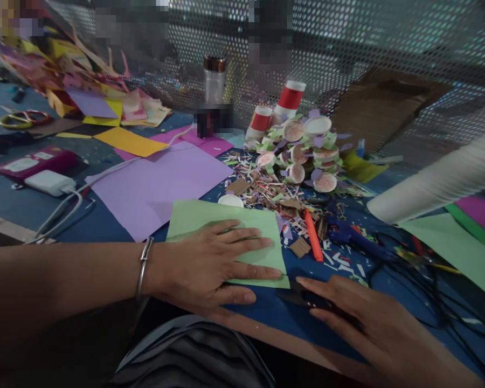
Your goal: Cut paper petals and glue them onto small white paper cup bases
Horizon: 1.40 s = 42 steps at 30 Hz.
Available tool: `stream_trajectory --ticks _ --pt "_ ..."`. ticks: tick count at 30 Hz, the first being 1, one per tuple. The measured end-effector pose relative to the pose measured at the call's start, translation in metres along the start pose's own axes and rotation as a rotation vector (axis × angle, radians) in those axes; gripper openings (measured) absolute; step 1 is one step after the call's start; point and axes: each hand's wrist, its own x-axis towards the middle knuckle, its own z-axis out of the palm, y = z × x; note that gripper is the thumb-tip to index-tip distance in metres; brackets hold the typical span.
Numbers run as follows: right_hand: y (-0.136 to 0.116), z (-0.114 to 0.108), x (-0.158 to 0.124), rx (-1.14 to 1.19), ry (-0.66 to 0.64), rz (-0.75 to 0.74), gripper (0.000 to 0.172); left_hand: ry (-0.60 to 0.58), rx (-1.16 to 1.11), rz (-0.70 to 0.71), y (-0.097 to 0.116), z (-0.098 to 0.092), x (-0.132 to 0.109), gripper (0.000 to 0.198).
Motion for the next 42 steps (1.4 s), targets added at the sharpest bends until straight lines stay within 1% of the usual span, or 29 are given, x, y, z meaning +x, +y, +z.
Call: stream_trajectory --ticks 4,13,18,23,28,32,39,42 --pt "0.0 0.002 0.002 0.025 -0.006 0.017 0.036 0.023 -0.008 0.033 0.0 -0.001 0.001 0.051" --pt "0.004 0.002 0.0 0.053 -0.038 0.041 0.038 0.064 -0.056 0.035 0.0 -0.001 0.001 0.052" --pt "0.002 0.001 0.003 0.062 -0.03 0.043 0.036 0.03 -0.027 0.023 0.001 -0.001 0.002 0.053" --pt "0.001 0.0 0.005 0.08 -0.023 0.05 0.035 0.055 -0.058 0.035 0.001 -0.002 0.002 0.053" --pt "0.005 0.002 0.002 0.088 -0.041 0.021 0.038 0.05 -0.065 0.035 0.0 -0.003 0.002 0.053" --pt "0.005 0.006 0.001 0.085 -0.016 0.026 0.037 0.031 -0.044 0.031 0.0 -0.003 0.002 0.054" --pt "0.0 0.01 0.002 0.069 0.001 0.023 0.037 -0.026 -0.007 0.013 0.0 -0.004 0.002 0.059" --pt "-0.004 0.011 0.003 0.061 0.015 0.031 0.037 -0.014 -0.006 0.027 0.0 -0.004 0.003 0.06"
